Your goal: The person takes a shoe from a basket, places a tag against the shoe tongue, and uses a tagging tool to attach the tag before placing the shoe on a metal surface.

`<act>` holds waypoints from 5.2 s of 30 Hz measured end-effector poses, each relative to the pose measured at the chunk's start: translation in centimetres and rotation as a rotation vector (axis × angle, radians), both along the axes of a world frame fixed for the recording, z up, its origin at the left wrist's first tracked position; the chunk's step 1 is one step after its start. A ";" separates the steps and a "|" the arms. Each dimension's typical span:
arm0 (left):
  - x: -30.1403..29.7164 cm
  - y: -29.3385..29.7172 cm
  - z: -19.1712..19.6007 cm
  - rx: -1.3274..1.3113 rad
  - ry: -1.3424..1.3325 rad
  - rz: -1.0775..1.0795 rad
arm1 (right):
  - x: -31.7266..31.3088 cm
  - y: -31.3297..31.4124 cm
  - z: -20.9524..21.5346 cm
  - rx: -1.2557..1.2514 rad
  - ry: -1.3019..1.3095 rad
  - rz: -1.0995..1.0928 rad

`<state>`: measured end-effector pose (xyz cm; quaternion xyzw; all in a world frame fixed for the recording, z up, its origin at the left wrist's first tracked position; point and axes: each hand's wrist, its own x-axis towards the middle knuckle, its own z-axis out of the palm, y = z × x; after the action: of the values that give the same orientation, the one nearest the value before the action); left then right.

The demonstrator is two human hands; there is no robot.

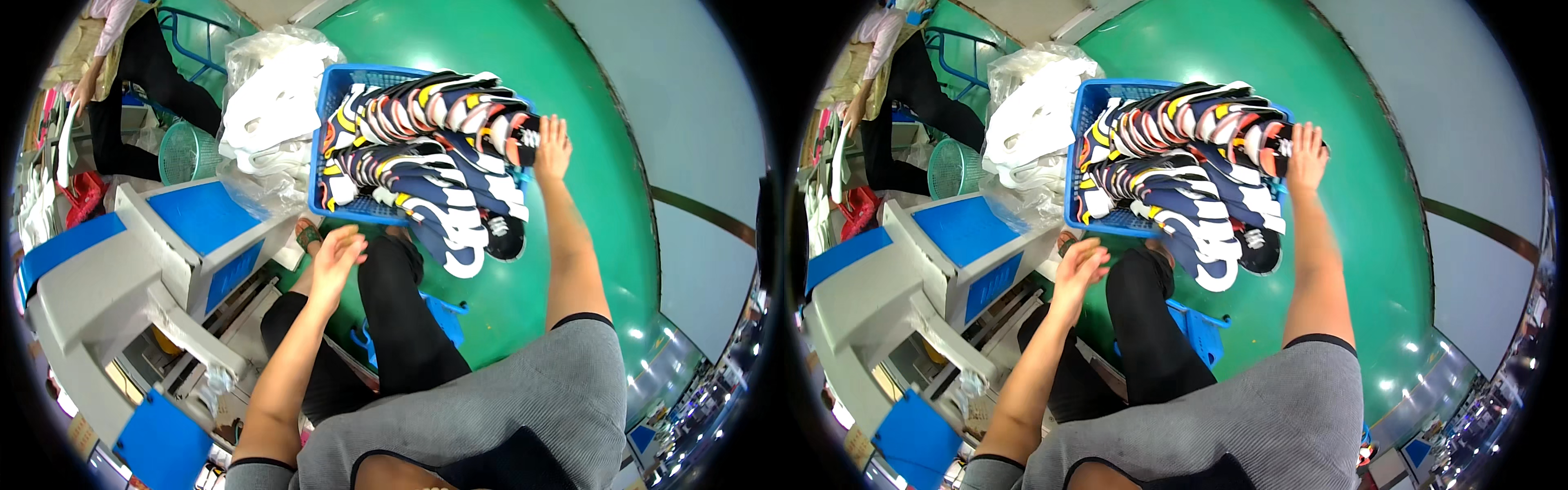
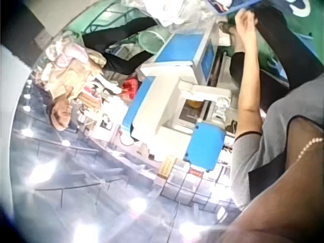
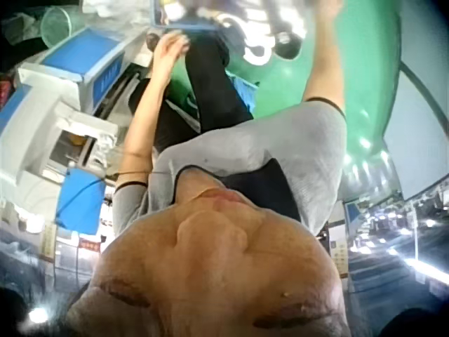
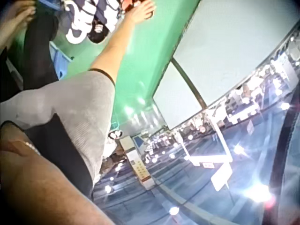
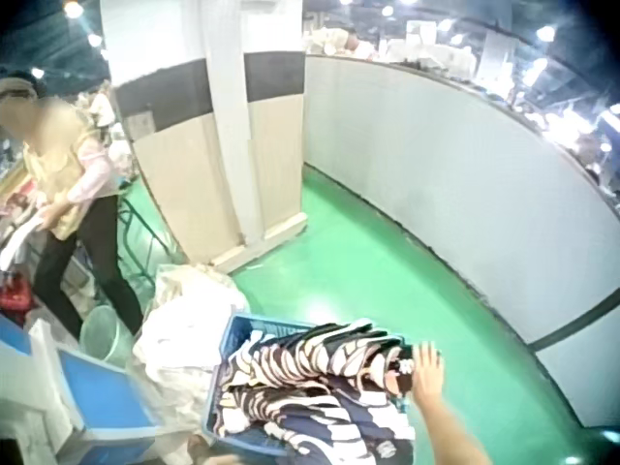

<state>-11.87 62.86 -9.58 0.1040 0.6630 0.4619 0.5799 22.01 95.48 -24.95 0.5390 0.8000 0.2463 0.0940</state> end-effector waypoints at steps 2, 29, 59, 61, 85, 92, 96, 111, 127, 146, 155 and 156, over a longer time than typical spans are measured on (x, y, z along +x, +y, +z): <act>-2.2 3.5 -5.8 0.005 -0.108 0.083 | -1.5 2.6 -1.1 -0.041 -0.051 -0.037; -6.4 19.0 -31.7 -0.207 -0.479 0.481 | -16.6 7.9 -3.7 -0.725 0.217 0.506; -0.3 -19.8 5.9 0.163 -0.439 0.277 | -15.1 -32.5 29.3 -1.609 0.517 0.264; 1.1 -22.0 11.3 0.281 -0.413 0.017 | -17.2 -35.3 30.5 -1.643 0.416 0.299; 5.8 -31.3 13.9 -0.224 1.179 -0.339 | -16.8 -42.9 29.9 -1.818 0.425 0.024; 0.7 -31.0 13.1 -0.107 0.923 -0.501 | -16.9 -42.6 27.9 -1.423 0.377 0.281; 0.0 -33.1 15.4 0.153 0.381 -0.082 | -15.9 -41.3 29.8 -1.598 0.469 0.114; 2.1 -38.2 21.4 0.321 0.738 0.632 | -27.6 -48.9 37.6 -2.038 1.428 0.350; 3.4 -44.0 22.1 1.074 -0.338 0.633 | -26.8 -48.0 31.9 -1.479 1.303 0.785; -3.6 -33.2 16.5 0.386 0.230 0.707 | -32.4 -47.7 31.3 -1.984 1.271 0.372; -6.6 -29.5 14.5 0.434 0.228 0.787 | -35.2 -46.3 28.3 -1.934 1.413 0.263; -7.2 -29.0 14.3 0.352 0.191 0.909 | -35.8 -45.8 28.1 -1.925 1.386 0.276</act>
<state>-19.04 33.91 4.76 -0.0573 0.6034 0.7613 0.2301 -13.82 49.67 3.17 0.1748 0.5876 -0.7898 -0.0197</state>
